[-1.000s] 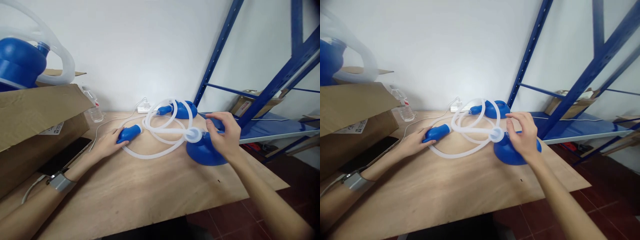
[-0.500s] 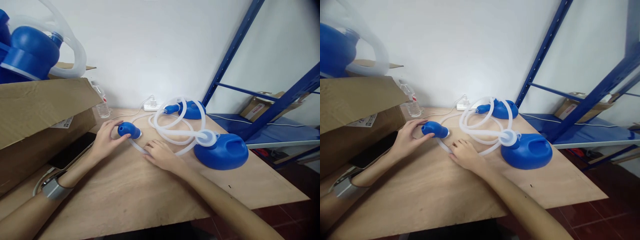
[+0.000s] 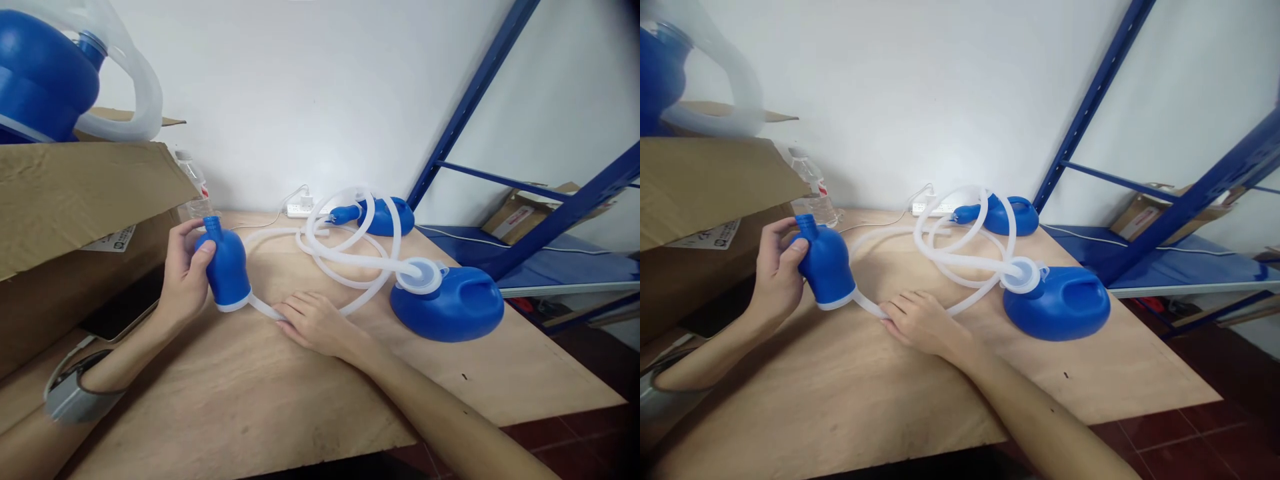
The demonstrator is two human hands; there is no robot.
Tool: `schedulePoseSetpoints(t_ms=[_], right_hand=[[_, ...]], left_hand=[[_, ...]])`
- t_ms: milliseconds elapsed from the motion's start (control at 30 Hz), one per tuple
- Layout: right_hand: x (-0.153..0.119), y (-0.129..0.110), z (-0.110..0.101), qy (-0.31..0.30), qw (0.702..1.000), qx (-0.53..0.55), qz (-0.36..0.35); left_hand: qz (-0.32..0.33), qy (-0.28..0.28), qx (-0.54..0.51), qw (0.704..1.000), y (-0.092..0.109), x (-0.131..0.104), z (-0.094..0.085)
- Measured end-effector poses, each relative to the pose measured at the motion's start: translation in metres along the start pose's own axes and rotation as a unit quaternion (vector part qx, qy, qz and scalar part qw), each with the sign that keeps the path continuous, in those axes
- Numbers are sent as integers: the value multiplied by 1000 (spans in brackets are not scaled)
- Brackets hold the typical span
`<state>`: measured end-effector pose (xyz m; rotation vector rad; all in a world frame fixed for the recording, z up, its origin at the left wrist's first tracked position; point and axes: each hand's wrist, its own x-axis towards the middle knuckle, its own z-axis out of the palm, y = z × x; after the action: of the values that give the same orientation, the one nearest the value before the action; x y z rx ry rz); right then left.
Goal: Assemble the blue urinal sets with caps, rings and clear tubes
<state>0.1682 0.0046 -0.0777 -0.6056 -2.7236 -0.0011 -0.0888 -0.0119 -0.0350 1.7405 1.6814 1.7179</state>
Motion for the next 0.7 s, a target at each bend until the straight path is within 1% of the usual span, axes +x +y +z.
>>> schedulePoseSetpoints(t_ms=[100, 167, 267, 333, 400, 467, 533, 600, 633, 700], right_hand=[[-2, 5, -6, -15, 999, 39, -5], [-7, 14, -16, -39, 994, 96, -23], [-15, 29, -32, -76, 979, 185, -36], [-17, 34, -39, -87, 972, 220, -6], [-12, 34, -40, -64, 970, 226, 68], [2, 33, -37, -20, 961, 219, 168], [25, 34, -30, 4, 943, 216, 252], [54, 42, -22, -5, 931, 217, 292], [71, 48, -18, -18, 926, 214, 310], [103, 65, -11, -25, 916, 210, 342]], left_hand=[[-56, 1, -46, 997, -2, 3, 1], [-94, 40, -81, 992, -7, 7, 2], [-121, 111, -119, 979, -16, 15, 3], [-143, 143, -147, 968, -20, 19, 3], [-166, 165, -169, 957, -24, 20, 3], [-174, 168, -169, 955, -27, 20, 4], [-158, 153, -148, 964, -29, 18, 5], [-139, 142, -125, 972, -30, 15, 7], [-129, 139, -115, 975, -31, 14, 8], [-116, 132, -102, 979, -31, 11, 10]])
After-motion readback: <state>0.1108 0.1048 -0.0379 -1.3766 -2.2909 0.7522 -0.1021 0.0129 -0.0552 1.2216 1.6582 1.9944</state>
